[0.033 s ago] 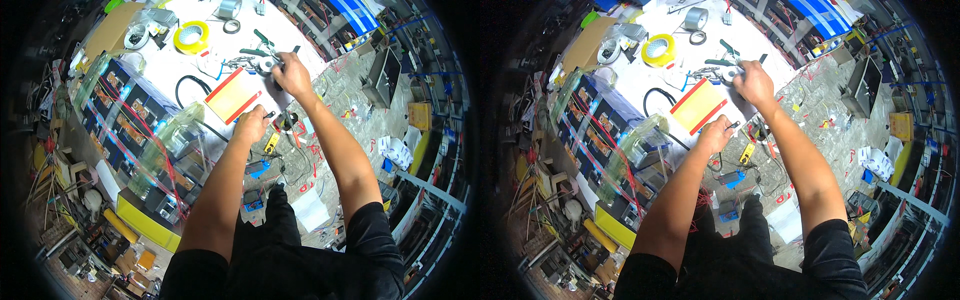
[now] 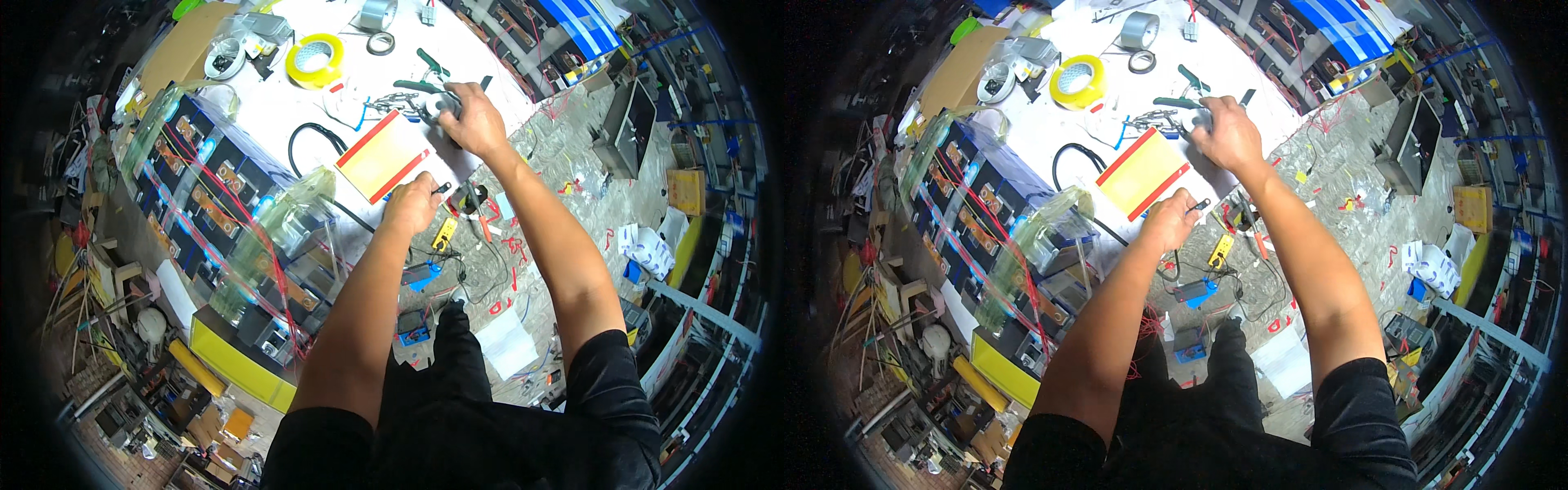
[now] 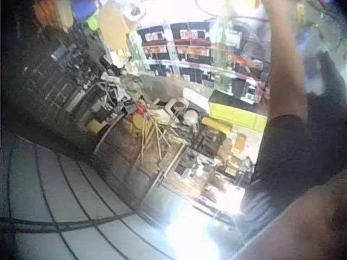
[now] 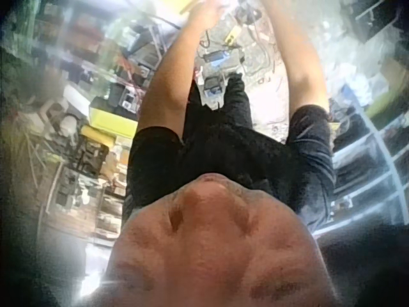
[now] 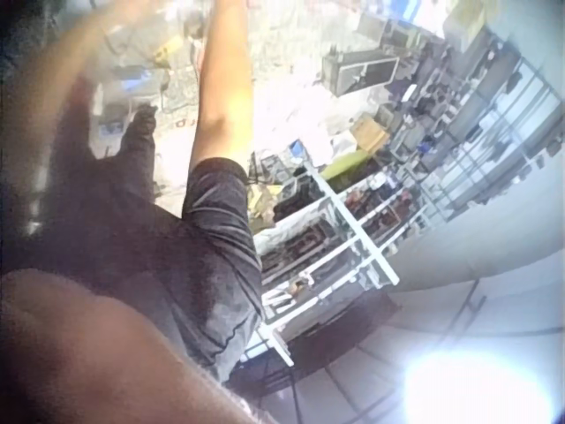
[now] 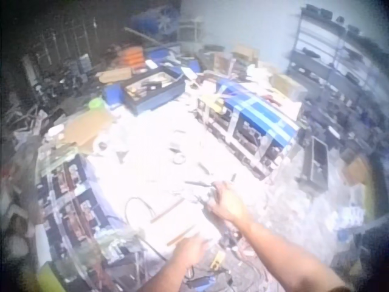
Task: The person strips the insulation from a blue cable using a utility knife, then uses pliers to crimp a metal connector onto the exposed wire end. The person works at a cluttered workbench with various tools and electronic components visible.
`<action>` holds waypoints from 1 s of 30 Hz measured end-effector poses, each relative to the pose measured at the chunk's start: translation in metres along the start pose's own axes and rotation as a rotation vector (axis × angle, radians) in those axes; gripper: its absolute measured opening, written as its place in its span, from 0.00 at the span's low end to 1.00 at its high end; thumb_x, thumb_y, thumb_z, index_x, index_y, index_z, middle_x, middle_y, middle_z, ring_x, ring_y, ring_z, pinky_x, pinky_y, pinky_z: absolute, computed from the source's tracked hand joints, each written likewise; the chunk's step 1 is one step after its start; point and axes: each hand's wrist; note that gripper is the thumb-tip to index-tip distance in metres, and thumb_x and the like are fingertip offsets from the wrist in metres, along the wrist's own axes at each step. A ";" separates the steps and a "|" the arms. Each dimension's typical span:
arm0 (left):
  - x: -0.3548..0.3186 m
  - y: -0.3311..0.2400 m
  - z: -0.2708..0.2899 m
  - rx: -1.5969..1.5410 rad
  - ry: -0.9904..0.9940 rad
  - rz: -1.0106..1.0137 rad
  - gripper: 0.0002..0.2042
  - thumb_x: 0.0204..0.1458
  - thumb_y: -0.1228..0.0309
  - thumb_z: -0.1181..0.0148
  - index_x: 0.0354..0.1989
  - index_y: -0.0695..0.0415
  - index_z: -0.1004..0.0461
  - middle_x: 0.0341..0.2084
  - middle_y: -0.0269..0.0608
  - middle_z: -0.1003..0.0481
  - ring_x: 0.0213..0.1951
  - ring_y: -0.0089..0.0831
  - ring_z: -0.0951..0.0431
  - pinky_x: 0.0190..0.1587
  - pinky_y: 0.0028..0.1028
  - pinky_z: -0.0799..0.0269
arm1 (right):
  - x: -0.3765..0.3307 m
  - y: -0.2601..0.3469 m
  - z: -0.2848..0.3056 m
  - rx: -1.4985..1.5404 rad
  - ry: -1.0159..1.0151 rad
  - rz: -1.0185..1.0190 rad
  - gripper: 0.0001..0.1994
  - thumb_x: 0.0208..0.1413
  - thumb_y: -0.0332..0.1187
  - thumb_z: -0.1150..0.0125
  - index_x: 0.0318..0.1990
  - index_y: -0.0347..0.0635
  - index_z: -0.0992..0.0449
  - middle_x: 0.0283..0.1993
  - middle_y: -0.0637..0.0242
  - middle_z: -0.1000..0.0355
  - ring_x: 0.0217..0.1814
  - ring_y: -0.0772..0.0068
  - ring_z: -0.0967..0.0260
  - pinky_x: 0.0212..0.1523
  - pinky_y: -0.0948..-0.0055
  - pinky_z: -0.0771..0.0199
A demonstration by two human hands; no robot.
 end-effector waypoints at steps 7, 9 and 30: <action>-0.001 -0.008 0.007 -0.002 0.062 0.046 0.17 0.62 0.62 0.37 0.52 0.60 0.28 0.46 0.53 0.18 0.53 0.53 0.20 0.56 0.46 0.26 | 0.042 0.023 -0.039 -0.280 0.274 0.305 0.23 0.54 0.31 0.39 0.60 0.49 0.23 0.57 0.60 0.23 0.64 0.55 0.29 0.64 0.53 0.32; -0.005 -0.015 0.012 0.008 0.073 0.070 0.17 0.62 0.62 0.37 0.52 0.60 0.28 0.47 0.55 0.19 0.53 0.54 0.20 0.56 0.47 0.26 | 0.050 0.034 -0.048 -0.392 0.359 0.301 0.22 0.56 0.29 0.41 0.59 0.49 0.23 0.55 0.62 0.21 0.64 0.60 0.28 0.66 0.55 0.35; -0.004 -0.008 0.007 0.012 0.027 -0.008 0.17 0.61 0.63 0.37 0.51 0.63 0.28 0.48 0.55 0.19 0.53 0.54 0.20 0.56 0.45 0.25 | 0.059 0.037 -0.056 -0.433 0.385 0.217 0.12 0.62 0.37 0.42 0.43 0.41 0.18 0.46 0.53 0.18 0.56 0.52 0.25 0.62 0.53 0.34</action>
Point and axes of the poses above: each hand's wrist, its own x-axis towards the middle knuckle, its own z-axis out of the back of the hand, y = z × x
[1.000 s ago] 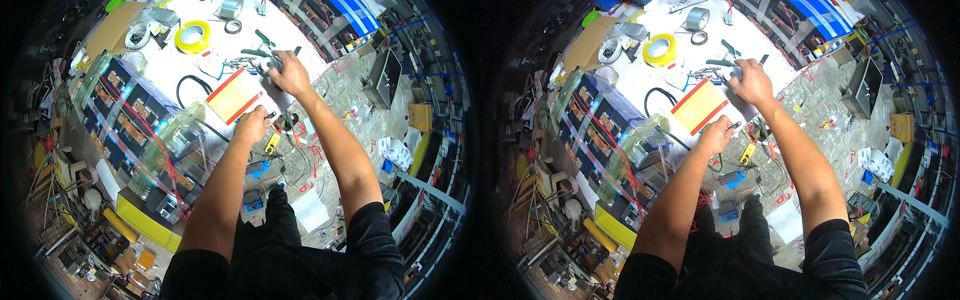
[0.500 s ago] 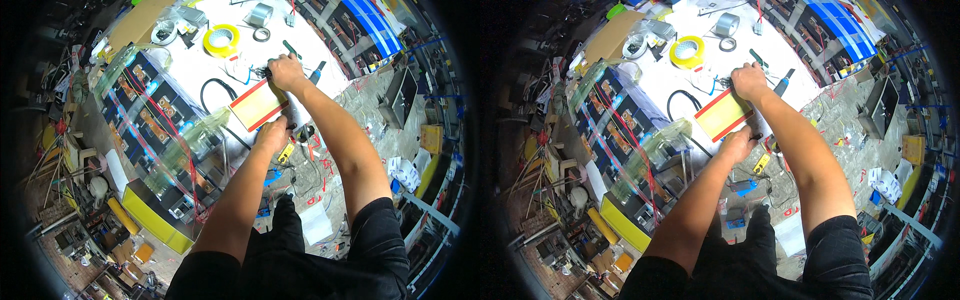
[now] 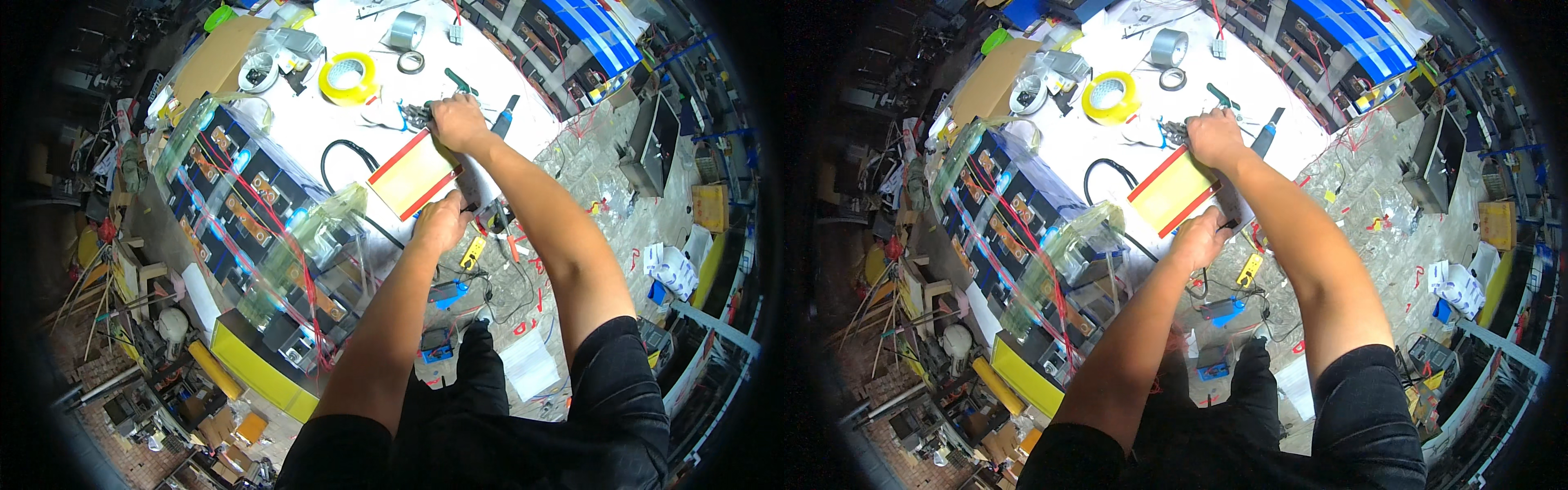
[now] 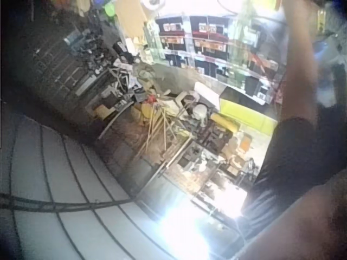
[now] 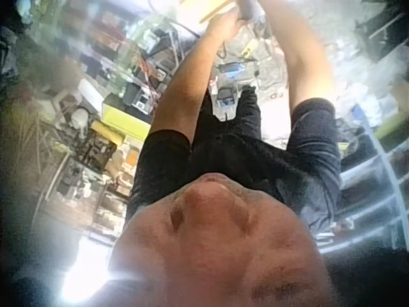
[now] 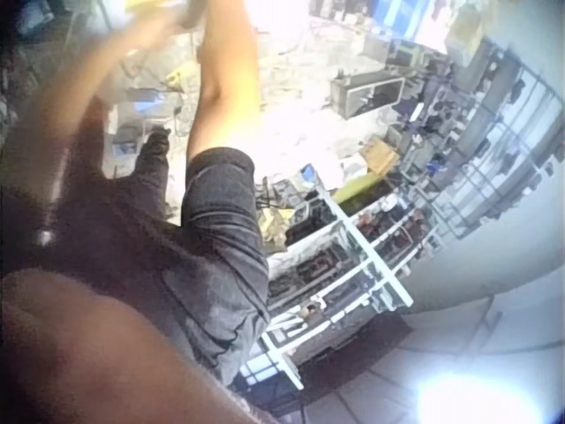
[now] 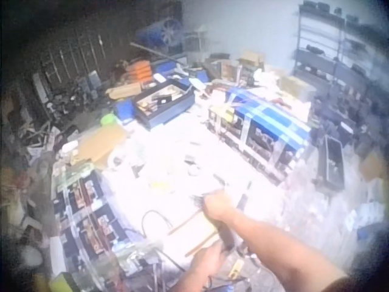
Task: The person strips the insulation from a blue cable using a utility knife, then uses pliers to crimp a metal connector onto the exposed wire end. The person works at a cluttered workbench with various tools and electronic components visible.
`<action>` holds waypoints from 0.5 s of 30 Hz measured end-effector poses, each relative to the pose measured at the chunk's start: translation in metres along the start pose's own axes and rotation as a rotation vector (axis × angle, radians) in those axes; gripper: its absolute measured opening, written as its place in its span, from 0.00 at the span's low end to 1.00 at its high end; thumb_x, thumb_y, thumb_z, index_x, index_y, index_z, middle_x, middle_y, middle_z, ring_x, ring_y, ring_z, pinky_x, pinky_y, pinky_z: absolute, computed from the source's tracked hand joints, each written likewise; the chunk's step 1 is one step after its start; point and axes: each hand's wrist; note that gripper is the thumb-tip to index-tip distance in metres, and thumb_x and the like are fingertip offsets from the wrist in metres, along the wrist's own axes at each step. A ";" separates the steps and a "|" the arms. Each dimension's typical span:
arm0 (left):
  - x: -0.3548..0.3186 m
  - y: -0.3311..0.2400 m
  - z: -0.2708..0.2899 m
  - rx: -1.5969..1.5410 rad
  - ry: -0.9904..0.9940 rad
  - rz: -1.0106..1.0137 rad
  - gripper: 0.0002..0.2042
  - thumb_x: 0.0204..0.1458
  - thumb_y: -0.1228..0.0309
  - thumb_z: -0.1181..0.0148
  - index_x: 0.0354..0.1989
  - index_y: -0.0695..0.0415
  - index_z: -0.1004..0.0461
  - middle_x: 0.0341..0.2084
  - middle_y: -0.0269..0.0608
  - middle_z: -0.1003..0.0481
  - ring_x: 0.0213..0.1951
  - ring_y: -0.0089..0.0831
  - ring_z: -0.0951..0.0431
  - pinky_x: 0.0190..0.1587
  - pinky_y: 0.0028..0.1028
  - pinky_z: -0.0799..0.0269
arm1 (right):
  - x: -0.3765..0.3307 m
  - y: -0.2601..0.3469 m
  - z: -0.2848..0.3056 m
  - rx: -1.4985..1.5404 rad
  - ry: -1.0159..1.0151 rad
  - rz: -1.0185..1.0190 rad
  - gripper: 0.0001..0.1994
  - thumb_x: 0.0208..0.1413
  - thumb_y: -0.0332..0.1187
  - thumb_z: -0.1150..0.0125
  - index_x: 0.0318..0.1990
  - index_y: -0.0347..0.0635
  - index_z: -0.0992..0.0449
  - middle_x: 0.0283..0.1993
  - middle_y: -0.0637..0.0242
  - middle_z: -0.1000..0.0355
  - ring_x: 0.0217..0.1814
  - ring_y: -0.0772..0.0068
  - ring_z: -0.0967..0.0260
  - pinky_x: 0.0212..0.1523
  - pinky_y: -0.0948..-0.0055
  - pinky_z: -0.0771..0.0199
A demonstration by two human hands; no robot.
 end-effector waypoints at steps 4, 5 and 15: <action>0.003 -0.004 0.002 0.040 0.051 0.062 0.17 0.62 0.63 0.37 0.50 0.63 0.28 0.48 0.54 0.18 0.52 0.53 0.20 0.56 0.45 0.25 | 0.007 -0.013 0.018 0.227 -0.079 -0.011 0.14 0.62 0.40 0.38 0.41 0.35 0.19 0.44 0.46 0.20 0.48 0.44 0.22 0.55 0.52 0.27; 0.004 0.002 -0.004 0.016 0.028 0.049 0.17 0.62 0.62 0.37 0.50 0.62 0.28 0.47 0.53 0.18 0.52 0.52 0.19 0.56 0.45 0.25 | 0.009 -0.018 0.021 0.314 -0.084 -0.025 0.14 0.61 0.40 0.38 0.41 0.37 0.18 0.44 0.46 0.19 0.46 0.44 0.21 0.54 0.53 0.25; 0.012 0.014 -0.015 0.058 0.036 -0.047 0.19 0.62 0.62 0.37 0.56 0.61 0.28 0.49 0.50 0.18 0.50 0.53 0.19 0.54 0.43 0.24 | -0.166 -0.024 0.036 2.399 0.155 -0.253 0.21 0.68 0.33 0.43 0.64 0.34 0.35 0.50 0.51 0.26 0.48 0.56 0.20 0.47 0.60 0.15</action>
Point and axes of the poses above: each hand's wrist, its own x-axis towards the middle knuckle, its own z-axis out of the back of the hand, y = z × x
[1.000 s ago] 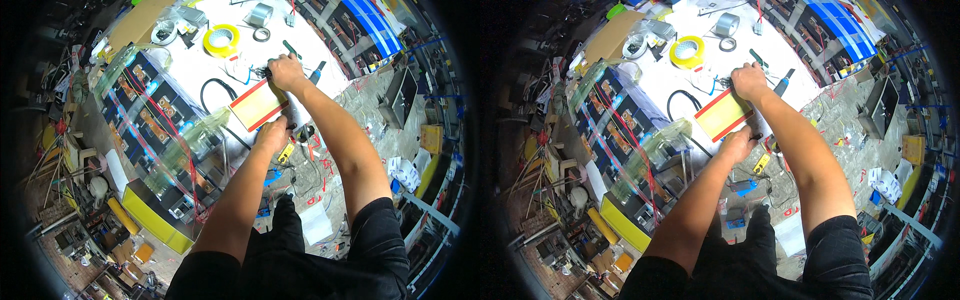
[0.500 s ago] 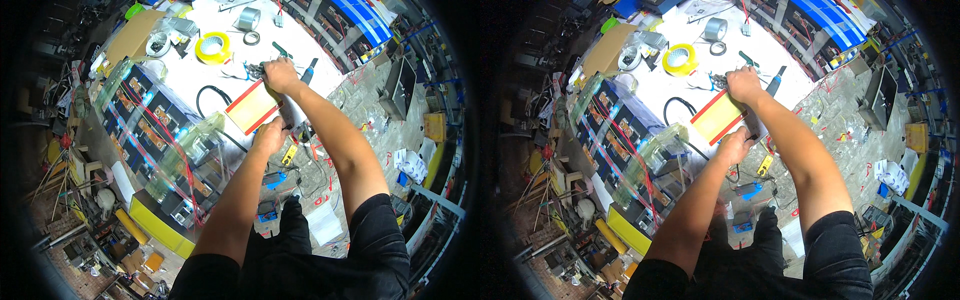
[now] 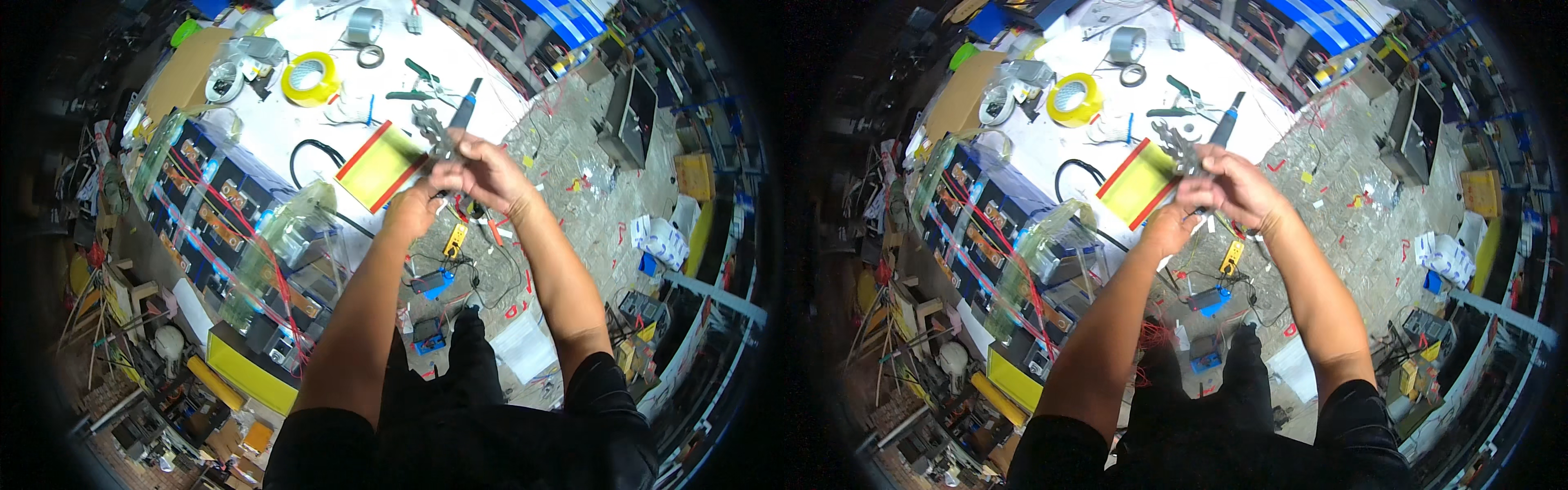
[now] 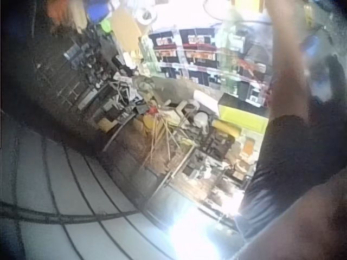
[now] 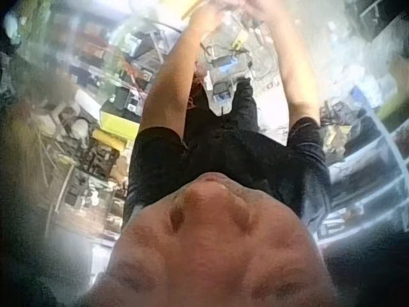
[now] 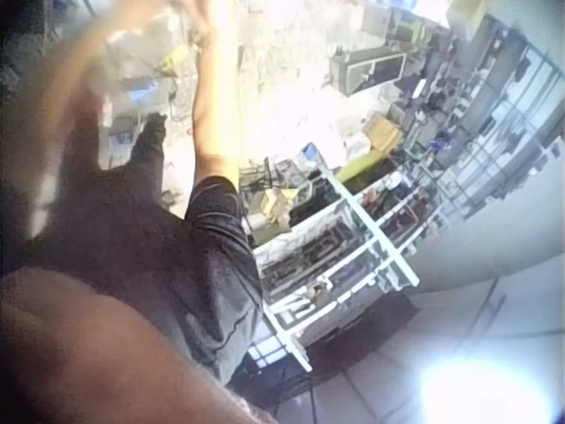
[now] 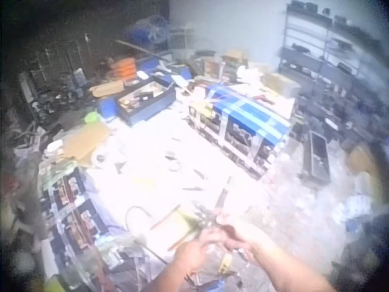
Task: The person strips the insulation from a blue cable using a utility knife, then uses pliers to crimp a metal connector onto the exposed wire end. The person works at a cluttered workbench with various tools and electronic components visible.
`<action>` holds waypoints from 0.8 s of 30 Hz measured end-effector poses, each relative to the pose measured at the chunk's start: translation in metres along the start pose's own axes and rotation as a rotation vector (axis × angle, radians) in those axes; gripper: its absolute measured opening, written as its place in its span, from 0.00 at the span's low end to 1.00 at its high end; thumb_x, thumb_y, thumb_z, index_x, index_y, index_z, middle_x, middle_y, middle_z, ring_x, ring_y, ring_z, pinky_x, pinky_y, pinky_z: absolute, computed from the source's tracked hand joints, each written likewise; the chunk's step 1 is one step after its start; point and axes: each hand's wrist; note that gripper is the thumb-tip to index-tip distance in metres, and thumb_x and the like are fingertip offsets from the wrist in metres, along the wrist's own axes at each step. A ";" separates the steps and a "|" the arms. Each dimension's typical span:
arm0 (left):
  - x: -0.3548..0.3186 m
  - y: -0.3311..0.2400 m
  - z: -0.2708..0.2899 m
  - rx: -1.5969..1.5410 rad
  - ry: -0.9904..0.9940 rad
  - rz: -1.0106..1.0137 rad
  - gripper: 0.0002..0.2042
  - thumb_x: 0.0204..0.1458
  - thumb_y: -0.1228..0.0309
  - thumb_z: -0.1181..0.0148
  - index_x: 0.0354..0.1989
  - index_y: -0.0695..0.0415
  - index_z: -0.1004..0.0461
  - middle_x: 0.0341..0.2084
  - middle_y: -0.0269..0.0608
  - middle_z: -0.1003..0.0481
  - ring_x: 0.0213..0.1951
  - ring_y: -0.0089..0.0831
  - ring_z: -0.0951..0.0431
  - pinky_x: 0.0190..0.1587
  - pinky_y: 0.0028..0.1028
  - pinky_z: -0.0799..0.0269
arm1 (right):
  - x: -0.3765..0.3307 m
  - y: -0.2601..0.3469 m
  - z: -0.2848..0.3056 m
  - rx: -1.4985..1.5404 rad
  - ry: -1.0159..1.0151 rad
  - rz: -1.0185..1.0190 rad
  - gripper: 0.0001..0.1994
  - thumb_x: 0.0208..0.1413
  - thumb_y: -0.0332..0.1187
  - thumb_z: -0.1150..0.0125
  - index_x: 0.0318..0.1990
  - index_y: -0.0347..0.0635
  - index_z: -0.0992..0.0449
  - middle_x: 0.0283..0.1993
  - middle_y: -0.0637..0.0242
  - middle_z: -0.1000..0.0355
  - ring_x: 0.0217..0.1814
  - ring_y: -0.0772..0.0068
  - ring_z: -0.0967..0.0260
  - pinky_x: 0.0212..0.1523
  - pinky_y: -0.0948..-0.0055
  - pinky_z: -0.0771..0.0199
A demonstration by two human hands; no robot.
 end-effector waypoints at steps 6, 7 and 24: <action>0.032 0.068 -0.042 -0.190 -0.013 -0.178 0.15 0.63 0.66 0.41 0.53 0.63 0.27 0.41 0.48 0.20 0.40 0.40 0.20 0.47 0.38 0.22 | -0.049 -0.067 -0.002 -0.012 -0.011 -0.158 0.16 0.69 0.44 0.40 0.55 0.44 0.29 0.28 0.76 0.37 0.22 0.82 0.43 0.21 0.80 0.42; 0.016 0.030 -0.015 0.141 -0.054 -0.270 0.15 0.61 0.68 0.39 0.53 0.62 0.27 0.42 0.51 0.20 0.41 0.44 0.19 0.48 0.39 0.22 | -0.063 -0.072 0.005 0.030 -0.083 -0.089 0.16 0.69 0.44 0.40 0.55 0.45 0.30 0.29 0.75 0.36 0.22 0.81 0.42 0.21 0.80 0.42; 0.013 0.005 0.016 -0.375 0.121 0.036 0.10 0.60 0.68 0.35 0.41 0.63 0.25 0.28 0.37 0.22 0.30 0.23 0.25 0.35 0.26 0.28 | -0.056 -0.143 0.077 -1.122 -0.721 0.424 0.25 0.64 0.46 0.35 0.58 0.36 0.30 0.33 0.54 0.25 0.27 0.64 0.33 0.35 0.62 0.28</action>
Point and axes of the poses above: each hand's wrist, its own x-axis towards the middle knuckle, its own z-axis out of the back of the hand, y = z × x
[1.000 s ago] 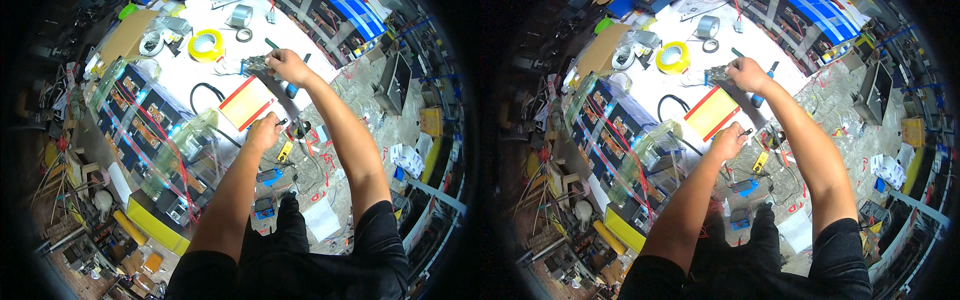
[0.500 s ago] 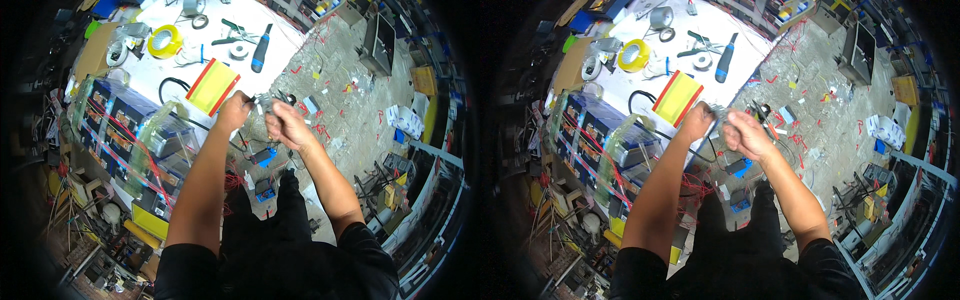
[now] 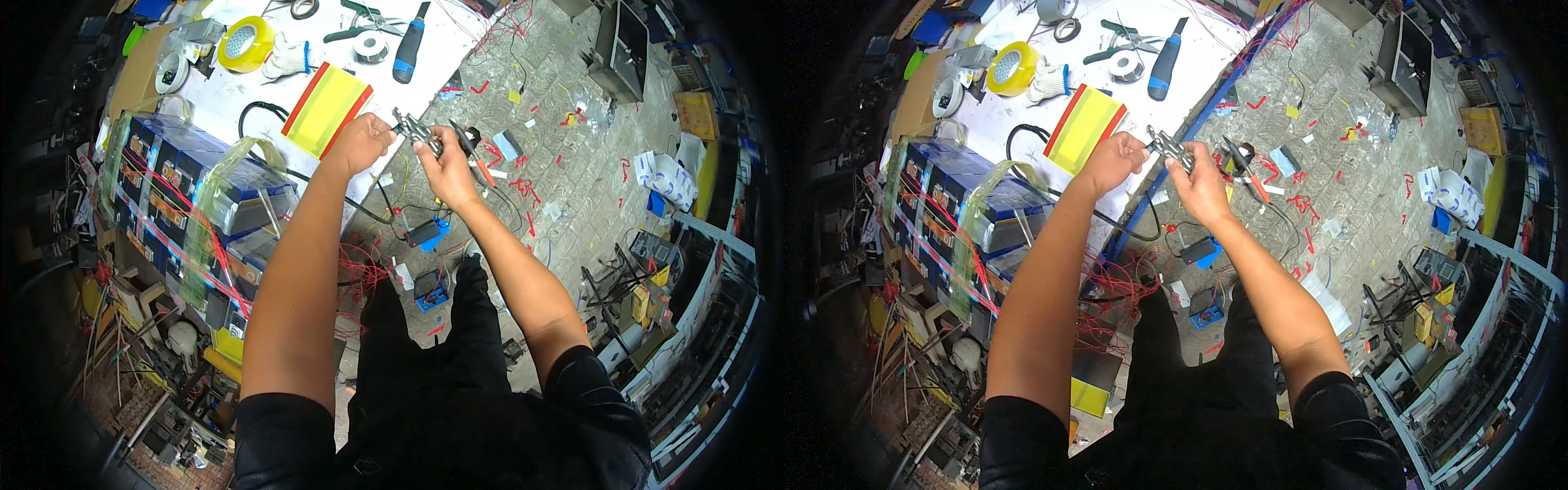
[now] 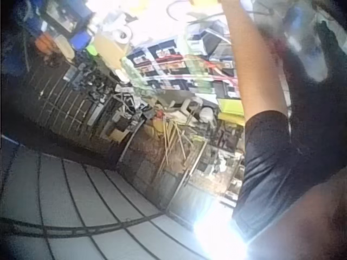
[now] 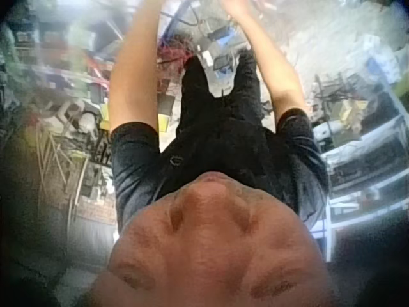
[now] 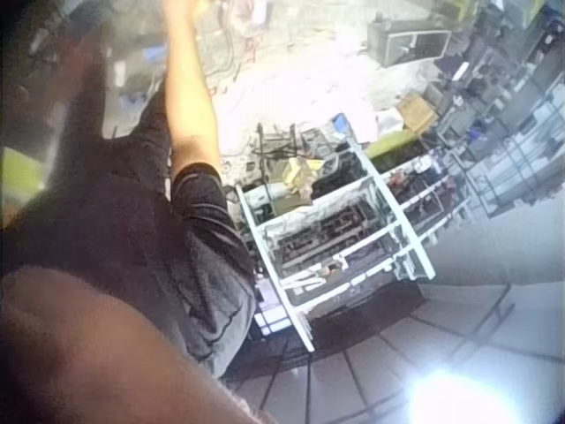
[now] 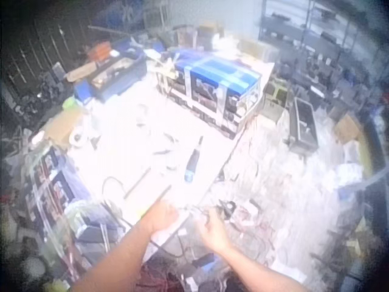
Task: The person strips the insulation from a blue cable using a utility knife, then uses pliers to crimp a metal connector onto the exposed wire end. The person works at a cluttered workbench with various tools and electronic components visible.
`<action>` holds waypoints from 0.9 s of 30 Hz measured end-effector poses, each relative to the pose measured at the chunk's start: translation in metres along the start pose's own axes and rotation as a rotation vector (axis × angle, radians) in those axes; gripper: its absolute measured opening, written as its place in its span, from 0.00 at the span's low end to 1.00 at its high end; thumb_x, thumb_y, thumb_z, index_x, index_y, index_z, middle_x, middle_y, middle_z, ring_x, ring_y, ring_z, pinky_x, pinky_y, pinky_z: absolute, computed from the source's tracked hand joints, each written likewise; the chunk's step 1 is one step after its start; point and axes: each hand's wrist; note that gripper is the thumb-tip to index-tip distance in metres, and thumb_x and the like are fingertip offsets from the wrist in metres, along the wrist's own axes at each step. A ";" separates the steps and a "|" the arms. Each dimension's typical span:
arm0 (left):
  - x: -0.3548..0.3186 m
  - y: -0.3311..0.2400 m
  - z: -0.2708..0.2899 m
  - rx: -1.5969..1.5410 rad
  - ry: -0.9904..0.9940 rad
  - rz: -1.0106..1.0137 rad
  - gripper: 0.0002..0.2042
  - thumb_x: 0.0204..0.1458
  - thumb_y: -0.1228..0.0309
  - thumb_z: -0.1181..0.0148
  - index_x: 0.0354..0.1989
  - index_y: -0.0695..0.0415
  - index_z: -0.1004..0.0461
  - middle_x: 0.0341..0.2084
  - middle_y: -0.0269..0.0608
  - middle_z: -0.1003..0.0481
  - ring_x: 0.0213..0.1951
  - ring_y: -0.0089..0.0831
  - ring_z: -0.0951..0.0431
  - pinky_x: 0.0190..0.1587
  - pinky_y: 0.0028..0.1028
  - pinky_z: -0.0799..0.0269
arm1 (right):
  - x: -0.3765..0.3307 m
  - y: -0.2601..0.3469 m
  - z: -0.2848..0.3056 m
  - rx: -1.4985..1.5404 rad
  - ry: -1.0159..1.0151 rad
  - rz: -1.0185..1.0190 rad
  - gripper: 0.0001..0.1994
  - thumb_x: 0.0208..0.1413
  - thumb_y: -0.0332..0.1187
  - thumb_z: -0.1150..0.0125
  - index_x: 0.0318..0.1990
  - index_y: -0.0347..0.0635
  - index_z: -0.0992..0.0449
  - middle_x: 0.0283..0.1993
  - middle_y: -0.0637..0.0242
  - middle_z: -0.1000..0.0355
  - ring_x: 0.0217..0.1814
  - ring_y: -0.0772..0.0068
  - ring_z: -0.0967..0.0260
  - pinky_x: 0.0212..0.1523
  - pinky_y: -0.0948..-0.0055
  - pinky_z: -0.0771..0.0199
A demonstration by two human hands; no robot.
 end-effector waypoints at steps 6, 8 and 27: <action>0.010 -0.021 0.005 0.106 0.042 0.265 0.09 0.57 0.68 0.33 0.38 0.60 0.23 0.24 0.36 0.22 0.22 0.22 0.29 0.26 0.26 0.32 | 0.009 0.010 0.008 -0.069 0.007 0.001 0.22 0.64 0.45 0.35 0.55 0.38 0.29 0.27 0.56 0.27 0.25 0.60 0.31 0.32 0.60 0.29; 0.008 -0.023 0.005 0.104 0.035 0.281 0.09 0.57 0.67 0.32 0.37 0.60 0.22 0.24 0.36 0.22 0.22 0.22 0.30 0.26 0.27 0.32 | 0.013 0.020 0.008 0.045 -0.025 0.087 0.20 0.65 0.43 0.36 0.54 0.39 0.30 0.28 0.53 0.25 0.26 0.55 0.26 0.29 0.57 0.29; 0.015 -0.021 0.005 0.117 0.090 0.283 0.08 0.58 0.67 0.34 0.32 0.58 0.21 0.23 0.36 0.23 0.22 0.23 0.31 0.26 0.28 0.33 | 0.016 0.031 0.002 -0.102 -0.261 0.384 0.16 0.67 0.40 0.38 0.55 0.45 0.31 0.29 0.48 0.22 0.32 0.40 0.21 0.31 0.51 0.24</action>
Point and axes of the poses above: each hand's wrist, its own x-axis towards the middle knuckle, its own z-axis out of the back of the hand, y = z × x
